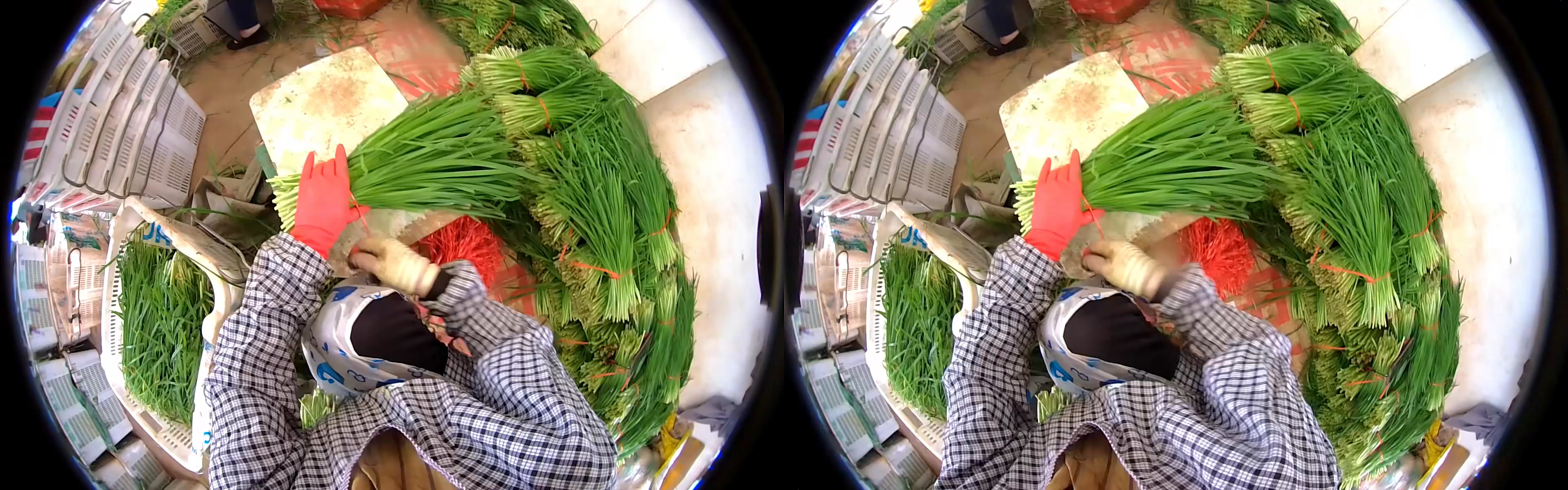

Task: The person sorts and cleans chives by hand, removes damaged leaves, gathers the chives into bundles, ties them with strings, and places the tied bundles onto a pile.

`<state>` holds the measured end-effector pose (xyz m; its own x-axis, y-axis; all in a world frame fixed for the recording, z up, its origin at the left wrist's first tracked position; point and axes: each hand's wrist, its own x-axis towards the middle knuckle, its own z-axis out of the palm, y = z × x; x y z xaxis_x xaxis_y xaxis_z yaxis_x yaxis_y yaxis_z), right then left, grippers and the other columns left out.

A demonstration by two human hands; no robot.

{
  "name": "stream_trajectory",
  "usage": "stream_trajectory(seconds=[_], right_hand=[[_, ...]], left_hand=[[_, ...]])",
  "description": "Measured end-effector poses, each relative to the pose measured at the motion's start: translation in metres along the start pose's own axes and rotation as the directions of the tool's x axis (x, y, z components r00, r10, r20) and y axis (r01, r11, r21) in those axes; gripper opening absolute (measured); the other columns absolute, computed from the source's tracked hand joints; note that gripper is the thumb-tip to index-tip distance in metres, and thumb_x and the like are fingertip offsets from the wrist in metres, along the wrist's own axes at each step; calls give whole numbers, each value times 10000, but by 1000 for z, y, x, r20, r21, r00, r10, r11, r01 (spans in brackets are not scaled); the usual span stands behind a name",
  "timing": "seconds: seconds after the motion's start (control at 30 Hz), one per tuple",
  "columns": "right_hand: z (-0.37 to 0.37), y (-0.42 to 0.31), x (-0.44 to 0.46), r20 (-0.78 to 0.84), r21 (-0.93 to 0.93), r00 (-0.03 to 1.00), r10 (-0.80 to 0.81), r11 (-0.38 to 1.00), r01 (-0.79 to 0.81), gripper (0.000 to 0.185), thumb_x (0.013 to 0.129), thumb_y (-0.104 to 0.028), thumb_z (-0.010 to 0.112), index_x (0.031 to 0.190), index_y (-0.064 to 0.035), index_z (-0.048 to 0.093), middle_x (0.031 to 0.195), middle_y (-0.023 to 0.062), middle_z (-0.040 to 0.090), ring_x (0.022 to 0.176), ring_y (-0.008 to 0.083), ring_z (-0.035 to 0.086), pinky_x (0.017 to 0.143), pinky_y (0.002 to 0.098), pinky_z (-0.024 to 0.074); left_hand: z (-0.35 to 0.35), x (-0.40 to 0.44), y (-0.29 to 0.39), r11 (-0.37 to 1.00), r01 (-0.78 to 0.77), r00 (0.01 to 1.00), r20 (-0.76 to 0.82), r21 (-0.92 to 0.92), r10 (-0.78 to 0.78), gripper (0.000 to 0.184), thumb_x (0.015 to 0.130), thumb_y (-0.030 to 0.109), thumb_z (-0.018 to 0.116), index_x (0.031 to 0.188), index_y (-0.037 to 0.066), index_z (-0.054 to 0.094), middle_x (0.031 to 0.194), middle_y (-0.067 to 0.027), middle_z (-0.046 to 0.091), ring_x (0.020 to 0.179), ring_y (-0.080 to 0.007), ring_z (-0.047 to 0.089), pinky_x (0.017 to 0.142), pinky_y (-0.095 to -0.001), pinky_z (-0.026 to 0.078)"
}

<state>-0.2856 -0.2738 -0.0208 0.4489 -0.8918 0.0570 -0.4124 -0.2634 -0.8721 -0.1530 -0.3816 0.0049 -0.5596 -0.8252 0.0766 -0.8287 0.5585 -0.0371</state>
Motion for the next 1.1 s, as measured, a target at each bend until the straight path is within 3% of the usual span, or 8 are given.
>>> stream_trajectory(seconds=[0.03, 0.17, 0.2, 0.3, 0.9, 0.97, 1.03, 1.1], right_hand=[[-13, -5, -10, 15, 254, 964, 266, 932, -261, 314, 866, -225, 660, 1108, -25, 645, 951, 121, 684, 916, 209, 640, 777, 321, 525], [-102, -15, -1, -694, -18, 718, 61, 995, -102, 185, 820, -156, 687, 982, -67, 683, 913, 92, 689, 826, 211, 669, 753, 328, 539], [-124, -17, 6, -681, -380, 731, -38, 872, -308, 192, 825, -220, 687, 961, -84, 688, 923, 105, 678, 840, 258, 665, 759, 342, 531], [-144, -3, 42, -494, -649, 867, 59, 638, -413, 328, 788, -348, 703, 988, -89, 682, 987, 121, 651, 904, 310, 636, 801, 398, 507], [-153, -68, 144, 288, -932, 953, -97, 199, 302, 104, 807, -130, 591, 812, -92, 688, 716, 127, 663, 715, 289, 669, 614, 389, 522], [-175, -95, 165, 220, -882, 959, -181, 383, 275, 103, 819, -133, 620, 878, -90, 693, 773, 131, 675, 752, 287, 671, 658, 383, 529], [-197, -121, 187, 29, -674, 962, -272, 705, 220, 176, 842, -140, 678, 1008, -86, 702, 889, 139, 698, 826, 283, 676, 748, 371, 544], [-214, -128, 211, -33, -860, 831, -555, 440, 260, 760, 684, -217, 801, 1357, -169, 451, 1275, 168, 519, 1129, 281, 556, 981, 477, 453]], left_hand=[[-2, 0, 1, 1000, 18, 999, 31, -4, -18, 1161, 574, 521, 809, 1414, -83, 284, 1074, -122, 582, 1082, -237, 555, 1130, -426, 277], [0, -5, 2, 999, -3, 1000, -13, 55, 4, 1154, 594, 530, 800, 1412, -93, 277, 1085, -126, 574, 1073, -239, 543, 1109, -420, 300], [3, -5, 3, 999, -2, 999, -45, 37, 4, 1122, 584, 504, 805, 1399, -89, 312, 1057, -107, 544, 1042, -230, 533, 1106, -425, 306], [5, -5, 4, 1000, 14, 998, -64, 15, -13, 1129, 574, 497, 811, 1400, -89, 312, 1054, -108, 542, 1039, -236, 533, 1103, -426, 309], [-7, -41, -29, 982, 62, 997, -34, -177, -69, 1153, 567, 463, 821, 1429, -60, 261, 1401, -231, 399, 1346, -392, 333, 1144, -483, 220], [-4, -42, -28, 982, 87, 995, -43, -166, -95, 1146, 573, 460, 821, 1428, -60, 263, 1394, -229, 404, 1341, -384, 342, 1141, -483, 226], [-2, -43, -28, 979, 80, 996, -31, -185, -88, 1144, 576, 459, 820, 1430, -59, 261, 1397, -226, 403, 1342, -382, 343, 1141, -481, 226], [-2, -42, -27, 982, 89, 994, -50, -169, -99, 1140, 576, 456, 821, 1430, -55, 264, 1399, -224, 404, 1339, -383, 345, 1143, -481, 221]])
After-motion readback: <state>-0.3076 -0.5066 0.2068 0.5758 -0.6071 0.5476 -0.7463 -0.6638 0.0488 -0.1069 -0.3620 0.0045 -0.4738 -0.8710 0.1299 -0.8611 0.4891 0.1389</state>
